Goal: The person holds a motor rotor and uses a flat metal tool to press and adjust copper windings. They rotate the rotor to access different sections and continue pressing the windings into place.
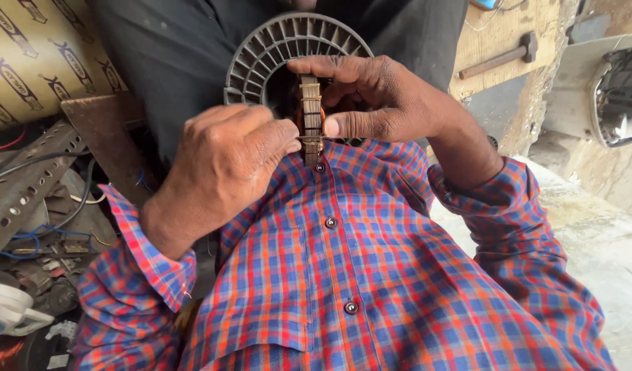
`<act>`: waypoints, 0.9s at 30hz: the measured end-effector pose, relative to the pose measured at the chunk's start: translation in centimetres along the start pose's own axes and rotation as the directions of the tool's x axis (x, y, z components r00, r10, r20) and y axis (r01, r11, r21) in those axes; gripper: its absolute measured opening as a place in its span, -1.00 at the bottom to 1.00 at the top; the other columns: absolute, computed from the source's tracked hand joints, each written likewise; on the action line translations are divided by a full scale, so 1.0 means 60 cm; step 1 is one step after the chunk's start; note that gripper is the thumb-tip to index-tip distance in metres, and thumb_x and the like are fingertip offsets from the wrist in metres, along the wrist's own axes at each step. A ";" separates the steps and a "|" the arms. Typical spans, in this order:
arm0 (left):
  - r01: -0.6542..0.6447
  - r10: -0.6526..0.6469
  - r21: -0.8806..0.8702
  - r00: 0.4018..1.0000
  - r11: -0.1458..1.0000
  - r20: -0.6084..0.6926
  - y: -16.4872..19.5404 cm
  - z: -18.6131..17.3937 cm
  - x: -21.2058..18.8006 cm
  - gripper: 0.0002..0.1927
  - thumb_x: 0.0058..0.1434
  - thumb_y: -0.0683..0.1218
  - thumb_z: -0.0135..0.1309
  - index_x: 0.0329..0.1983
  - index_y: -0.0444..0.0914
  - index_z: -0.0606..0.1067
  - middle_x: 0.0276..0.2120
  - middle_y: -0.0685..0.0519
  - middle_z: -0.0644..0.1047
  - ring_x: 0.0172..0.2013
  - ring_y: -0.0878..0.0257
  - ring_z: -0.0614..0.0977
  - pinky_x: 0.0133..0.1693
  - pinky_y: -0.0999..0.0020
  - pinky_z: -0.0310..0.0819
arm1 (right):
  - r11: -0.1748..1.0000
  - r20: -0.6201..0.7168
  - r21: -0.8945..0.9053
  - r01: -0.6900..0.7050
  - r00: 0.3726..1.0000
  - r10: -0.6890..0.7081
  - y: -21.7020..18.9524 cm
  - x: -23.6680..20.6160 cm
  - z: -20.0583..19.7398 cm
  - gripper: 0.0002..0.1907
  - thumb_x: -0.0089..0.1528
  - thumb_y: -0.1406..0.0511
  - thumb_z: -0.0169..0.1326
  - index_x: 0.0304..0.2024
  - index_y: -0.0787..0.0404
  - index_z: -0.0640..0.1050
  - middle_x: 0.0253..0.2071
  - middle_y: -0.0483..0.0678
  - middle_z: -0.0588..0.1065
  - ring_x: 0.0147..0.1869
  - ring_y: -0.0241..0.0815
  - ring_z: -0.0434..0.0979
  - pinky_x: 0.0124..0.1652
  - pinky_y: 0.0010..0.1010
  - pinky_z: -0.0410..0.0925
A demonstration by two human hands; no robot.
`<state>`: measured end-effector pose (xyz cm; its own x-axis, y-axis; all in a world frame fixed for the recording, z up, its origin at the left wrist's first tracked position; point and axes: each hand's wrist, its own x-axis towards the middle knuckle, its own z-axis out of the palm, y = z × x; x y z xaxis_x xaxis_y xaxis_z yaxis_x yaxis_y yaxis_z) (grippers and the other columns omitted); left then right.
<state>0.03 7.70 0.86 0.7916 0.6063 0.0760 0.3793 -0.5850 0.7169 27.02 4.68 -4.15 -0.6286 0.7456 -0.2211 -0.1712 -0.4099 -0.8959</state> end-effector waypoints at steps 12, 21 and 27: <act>-0.288 0.276 0.232 0.957 0.929 0.083 -0.023 -0.011 0.020 -0.89 0.42 -0.21 0.13 -0.24 -0.30 0.62 -0.55 0.09 0.38 -0.47 0.24 0.43 -0.38 0.27 0.31 | 0.982 0.007 -0.157 0.107 0.994 -0.107 0.006 -0.006 -0.002 -0.03 0.27 0.20 0.42 0.54 0.34 0.16 0.16 0.11 0.59 0.27 -0.16 0.59 0.37 -0.27 0.46; -0.156 0.225 0.414 0.967 0.897 -0.123 -0.009 0.042 -0.026 -0.88 0.40 -0.27 0.11 -0.08 -0.39 0.62 -0.45 0.05 0.47 -0.41 0.23 0.50 -0.37 0.32 0.39 | 0.964 -0.096 -0.258 0.064 0.991 -0.092 0.015 -0.002 0.009 -0.12 0.26 0.28 0.39 0.55 0.28 0.27 0.12 0.09 0.61 0.23 -0.13 0.67 0.27 -0.26 0.55; -0.140 0.241 0.457 0.955 0.879 -0.171 -0.014 0.059 -0.039 -0.89 0.45 -0.27 0.11 -0.06 -0.40 0.61 -0.35 0.00 0.54 -0.36 0.23 0.56 -0.32 0.35 0.45 | 0.947 -0.084 -0.313 0.076 0.991 -0.107 0.021 0.003 0.006 -0.13 0.23 0.30 0.37 0.52 0.30 0.27 0.06 0.11 0.62 0.16 -0.10 0.70 0.21 -0.24 0.58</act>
<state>-0.46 4.84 -2.39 0.7657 0.5302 0.3643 0.4410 -0.8449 0.3027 26.42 4.07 -5.18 -0.5406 0.8268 -0.1552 0.0279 -0.1668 -0.9856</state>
